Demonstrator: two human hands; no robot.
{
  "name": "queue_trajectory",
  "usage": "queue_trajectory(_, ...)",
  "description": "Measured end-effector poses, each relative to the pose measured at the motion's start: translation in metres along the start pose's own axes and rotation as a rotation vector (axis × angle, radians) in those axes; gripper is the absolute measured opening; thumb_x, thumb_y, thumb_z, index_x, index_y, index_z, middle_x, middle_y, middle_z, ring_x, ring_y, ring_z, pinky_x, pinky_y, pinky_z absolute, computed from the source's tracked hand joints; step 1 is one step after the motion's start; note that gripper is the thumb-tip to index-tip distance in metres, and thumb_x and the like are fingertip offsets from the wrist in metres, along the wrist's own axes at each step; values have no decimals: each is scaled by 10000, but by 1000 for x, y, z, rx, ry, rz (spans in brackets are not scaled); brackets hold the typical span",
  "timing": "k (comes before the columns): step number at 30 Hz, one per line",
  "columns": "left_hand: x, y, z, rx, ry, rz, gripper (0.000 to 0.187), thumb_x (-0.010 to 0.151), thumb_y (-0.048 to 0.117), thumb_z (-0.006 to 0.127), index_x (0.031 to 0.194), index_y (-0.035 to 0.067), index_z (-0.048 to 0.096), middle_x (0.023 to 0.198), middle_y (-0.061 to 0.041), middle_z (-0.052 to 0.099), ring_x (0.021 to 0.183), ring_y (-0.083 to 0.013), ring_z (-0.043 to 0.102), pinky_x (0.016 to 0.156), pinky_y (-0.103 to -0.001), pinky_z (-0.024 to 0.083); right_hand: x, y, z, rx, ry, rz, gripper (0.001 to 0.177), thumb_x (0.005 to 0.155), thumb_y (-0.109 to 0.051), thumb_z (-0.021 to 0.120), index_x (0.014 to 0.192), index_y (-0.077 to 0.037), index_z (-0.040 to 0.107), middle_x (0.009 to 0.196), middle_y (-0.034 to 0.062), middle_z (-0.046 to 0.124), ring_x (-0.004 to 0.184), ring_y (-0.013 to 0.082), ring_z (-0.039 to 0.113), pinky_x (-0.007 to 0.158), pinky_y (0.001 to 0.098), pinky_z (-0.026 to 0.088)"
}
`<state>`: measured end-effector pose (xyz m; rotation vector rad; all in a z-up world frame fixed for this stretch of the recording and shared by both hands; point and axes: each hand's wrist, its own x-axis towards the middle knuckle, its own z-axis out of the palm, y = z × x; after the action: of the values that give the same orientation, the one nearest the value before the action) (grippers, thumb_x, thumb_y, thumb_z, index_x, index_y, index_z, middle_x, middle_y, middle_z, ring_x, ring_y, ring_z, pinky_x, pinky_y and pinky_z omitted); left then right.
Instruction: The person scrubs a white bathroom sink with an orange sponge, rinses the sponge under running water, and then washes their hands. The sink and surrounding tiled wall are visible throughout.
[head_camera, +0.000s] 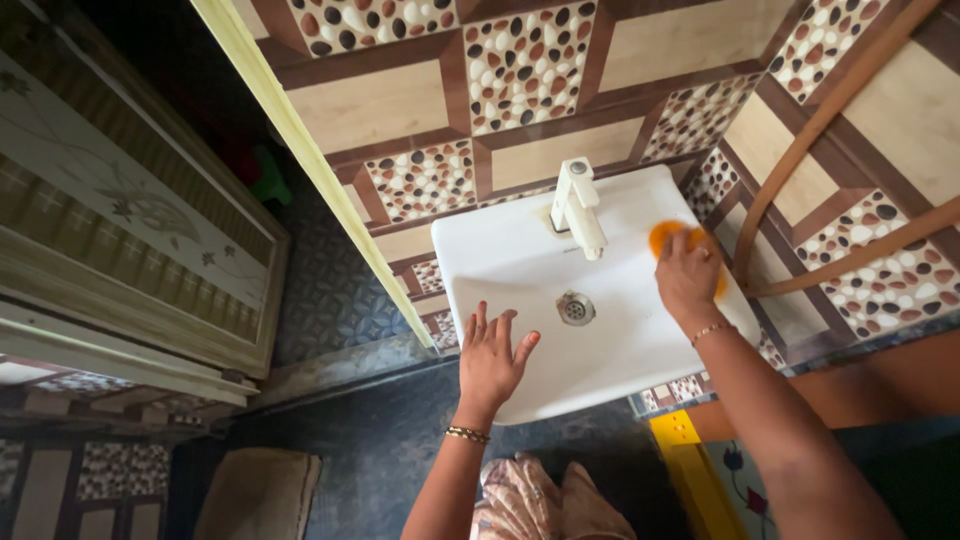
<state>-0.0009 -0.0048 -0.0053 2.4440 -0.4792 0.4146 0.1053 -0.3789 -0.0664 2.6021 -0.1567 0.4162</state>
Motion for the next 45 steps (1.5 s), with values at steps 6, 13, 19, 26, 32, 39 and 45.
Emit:
queue_trajectory(6,0,0,-1,-9,4,-8,591,1022,546,480,1260,20,605,1226,-200,676,1417,-466,413,1169,-561,302,7,-44,33,81,-262,-82,270,936,-139,603,1146,-47,746,1510,115,500,1037,327,666,946,487,500)
queue_trajectory(13,0,-2,1,-11,-7,-14,560,1017,529,502,1227,23,617,1178,-197,695,1406,-450,429,1170,-556,302,-18,-94,4,562,-217,-525,464,775,-218,734,1231,-133,731,1350,120,562,1153,421,553,916,526,473)
queue_trajectory(19,0,-5,3,-8,13,-1,537,1022,513,506,1205,21,620,1156,-193,704,1395,-455,455,1160,-557,319,-5,-9,6,-71,-75,-211,369,914,-186,609,1254,-100,723,1449,53,531,1171,351,557,1024,542,420)
queue_trajectory(26,0,-2,0,-42,31,-11,540,1026,510,504,1214,18,622,1149,-200,701,1392,-450,458,1165,-553,321,-8,-63,38,285,-142,-218,398,867,-188,619,1230,-49,707,1478,105,486,1219,379,523,1019,523,423)
queue_trajectory(32,1,-1,-2,-26,27,-14,498,1043,476,500,1183,16,631,1111,-206,709,1379,-455,478,1164,-551,330,-10,-55,31,269,-255,-299,300,938,-197,578,1187,-99,715,1428,61,533,1241,360,541,1043,533,450)
queue_trajectory(39,3,-1,-2,-18,24,-16,472,1030,460,527,1156,19,638,1082,-208,718,1362,-466,481,1146,-559,343,-7,7,-7,-41,30,-80,432,950,-202,579,1336,-46,694,1537,106,493,1201,374,511,996,520,408)
queue_trajectory(45,5,0,-2,-35,39,-12,466,1034,454,528,1170,20,633,1089,-200,720,1368,-457,484,1150,-557,342,3,-22,34,-81,-74,-52,346,966,-213,565,1239,-68,719,1592,102,446,1283,402,464,1078,597,364)
